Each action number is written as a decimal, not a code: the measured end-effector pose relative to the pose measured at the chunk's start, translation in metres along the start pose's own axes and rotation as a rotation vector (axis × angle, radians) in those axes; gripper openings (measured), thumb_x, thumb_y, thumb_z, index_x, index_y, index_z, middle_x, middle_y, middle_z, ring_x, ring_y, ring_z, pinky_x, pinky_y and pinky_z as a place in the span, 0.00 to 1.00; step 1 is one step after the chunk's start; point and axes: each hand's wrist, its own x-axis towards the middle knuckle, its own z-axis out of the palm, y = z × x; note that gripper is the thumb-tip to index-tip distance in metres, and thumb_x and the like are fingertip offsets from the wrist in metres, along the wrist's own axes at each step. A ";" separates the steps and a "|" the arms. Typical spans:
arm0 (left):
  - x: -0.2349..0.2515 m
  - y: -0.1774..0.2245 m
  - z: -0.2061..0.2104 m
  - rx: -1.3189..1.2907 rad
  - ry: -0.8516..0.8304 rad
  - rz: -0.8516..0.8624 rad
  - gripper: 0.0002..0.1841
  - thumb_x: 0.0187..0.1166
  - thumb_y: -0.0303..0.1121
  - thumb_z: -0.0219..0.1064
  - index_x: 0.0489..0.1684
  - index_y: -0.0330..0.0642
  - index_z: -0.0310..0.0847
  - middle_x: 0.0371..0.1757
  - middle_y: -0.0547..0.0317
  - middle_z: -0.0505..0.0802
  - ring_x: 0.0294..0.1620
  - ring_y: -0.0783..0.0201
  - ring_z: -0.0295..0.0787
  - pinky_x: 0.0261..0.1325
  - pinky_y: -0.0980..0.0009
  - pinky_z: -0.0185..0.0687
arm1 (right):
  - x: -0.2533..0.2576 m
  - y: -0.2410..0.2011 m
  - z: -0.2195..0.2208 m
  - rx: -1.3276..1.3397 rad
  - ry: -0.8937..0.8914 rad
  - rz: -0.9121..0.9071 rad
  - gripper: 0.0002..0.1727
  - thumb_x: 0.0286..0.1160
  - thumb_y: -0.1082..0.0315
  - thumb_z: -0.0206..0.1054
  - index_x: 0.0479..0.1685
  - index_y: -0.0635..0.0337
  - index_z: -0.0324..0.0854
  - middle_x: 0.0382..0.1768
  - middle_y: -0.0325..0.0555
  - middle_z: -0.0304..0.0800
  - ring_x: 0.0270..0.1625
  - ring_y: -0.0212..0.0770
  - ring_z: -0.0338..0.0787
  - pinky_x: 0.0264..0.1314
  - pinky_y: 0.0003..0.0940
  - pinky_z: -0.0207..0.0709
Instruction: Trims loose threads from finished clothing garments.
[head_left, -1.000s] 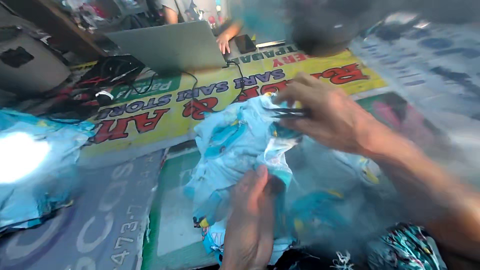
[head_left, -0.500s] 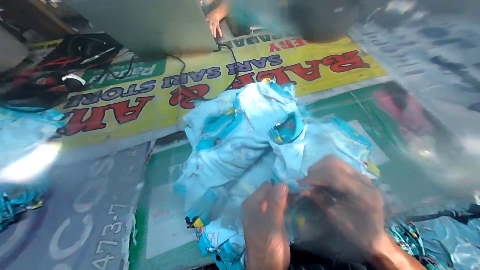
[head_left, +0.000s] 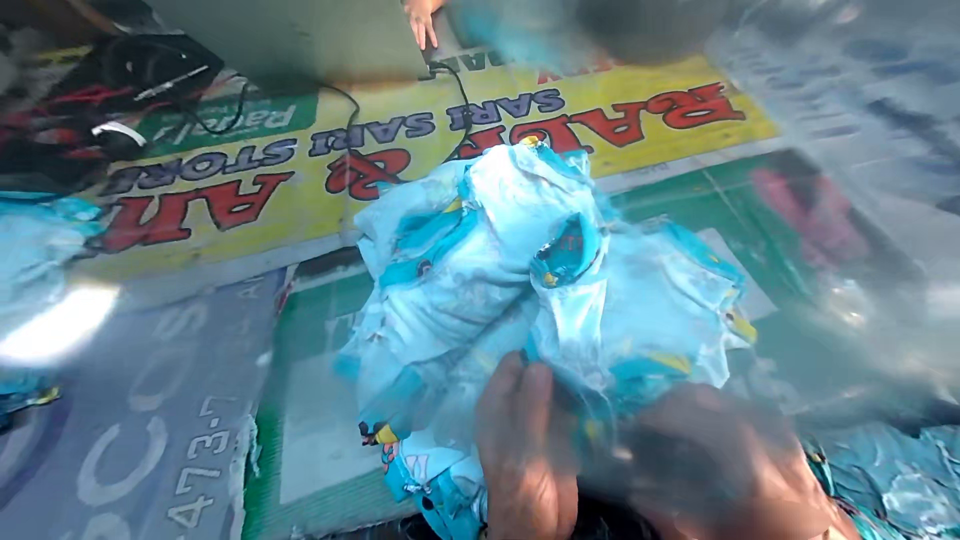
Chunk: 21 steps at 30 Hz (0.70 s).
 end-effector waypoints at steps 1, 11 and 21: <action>0.000 0.002 0.000 -0.045 0.006 -0.031 0.09 0.86 0.34 0.63 0.44 0.41 0.89 0.40 0.59 0.94 0.45 0.70 0.93 0.52 0.71 0.91 | -0.003 0.004 -0.002 0.020 -0.007 0.041 0.20 0.80 0.47 0.66 0.59 0.51 0.78 0.41 0.42 0.87 0.40 0.33 0.86 0.39 0.25 0.78; -0.002 0.005 0.004 -0.129 0.010 -0.080 0.09 0.85 0.31 0.64 0.36 0.40 0.89 0.37 0.57 0.94 0.43 0.68 0.94 0.52 0.70 0.91 | 0.014 0.016 0.017 0.149 0.198 0.035 0.13 0.80 0.59 0.72 0.52 0.57 0.84 0.46 0.39 0.90 0.49 0.20 0.87 0.51 0.10 0.79; -0.004 0.004 0.005 -0.104 0.019 -0.057 0.12 0.86 0.33 0.61 0.36 0.40 0.90 0.37 0.57 0.95 0.43 0.68 0.94 0.51 0.70 0.91 | 0.018 0.020 0.020 0.307 0.191 0.038 0.10 0.80 0.62 0.71 0.50 0.58 0.86 0.46 0.37 0.90 0.49 0.19 0.87 0.50 0.10 0.81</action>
